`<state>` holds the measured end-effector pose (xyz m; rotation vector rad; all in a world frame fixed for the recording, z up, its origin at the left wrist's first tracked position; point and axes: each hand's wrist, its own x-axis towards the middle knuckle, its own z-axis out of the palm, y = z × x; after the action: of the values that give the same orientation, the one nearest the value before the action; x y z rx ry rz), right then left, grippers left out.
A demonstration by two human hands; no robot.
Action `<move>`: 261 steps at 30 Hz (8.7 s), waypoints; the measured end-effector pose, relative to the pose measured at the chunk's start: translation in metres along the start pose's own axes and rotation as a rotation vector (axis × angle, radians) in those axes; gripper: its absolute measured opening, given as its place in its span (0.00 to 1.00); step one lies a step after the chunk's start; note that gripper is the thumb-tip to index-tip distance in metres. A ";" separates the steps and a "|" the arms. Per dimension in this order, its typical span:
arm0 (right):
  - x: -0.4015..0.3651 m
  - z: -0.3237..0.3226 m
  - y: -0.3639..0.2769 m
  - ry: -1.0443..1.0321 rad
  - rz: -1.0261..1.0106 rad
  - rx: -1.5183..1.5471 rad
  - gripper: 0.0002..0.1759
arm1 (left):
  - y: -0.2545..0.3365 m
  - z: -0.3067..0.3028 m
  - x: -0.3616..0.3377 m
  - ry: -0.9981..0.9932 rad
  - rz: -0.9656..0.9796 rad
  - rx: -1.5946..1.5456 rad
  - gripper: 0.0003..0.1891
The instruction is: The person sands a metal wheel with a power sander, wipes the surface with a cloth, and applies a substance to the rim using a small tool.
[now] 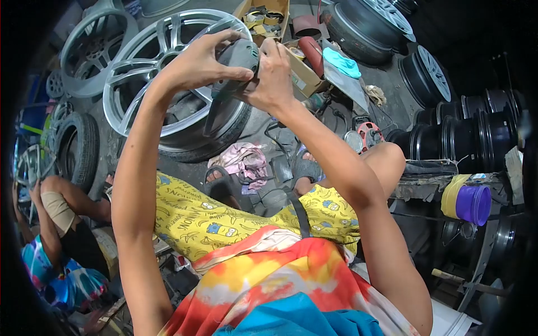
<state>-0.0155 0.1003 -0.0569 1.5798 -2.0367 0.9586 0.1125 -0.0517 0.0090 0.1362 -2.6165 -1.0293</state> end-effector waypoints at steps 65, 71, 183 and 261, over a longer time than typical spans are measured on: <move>0.000 0.039 0.074 0.240 0.081 0.276 0.31 | -0.027 0.003 -0.010 0.054 -0.196 -0.169 0.37; -0.007 0.083 0.117 0.319 0.390 0.588 0.42 | -0.085 0.008 -0.068 0.008 -0.242 0.407 0.58; 0.000 0.035 0.022 0.288 0.149 0.272 0.40 | -0.232 -0.052 -0.142 0.091 -0.810 0.462 0.50; 0.008 -0.006 0.019 0.036 -0.048 0.197 0.25 | -0.198 -0.046 -0.138 0.141 -0.811 0.417 0.48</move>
<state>-0.0361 0.1018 -0.0526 1.6888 -1.9201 1.1920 0.2522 -0.1988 -0.1302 1.3909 -2.6203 -0.6031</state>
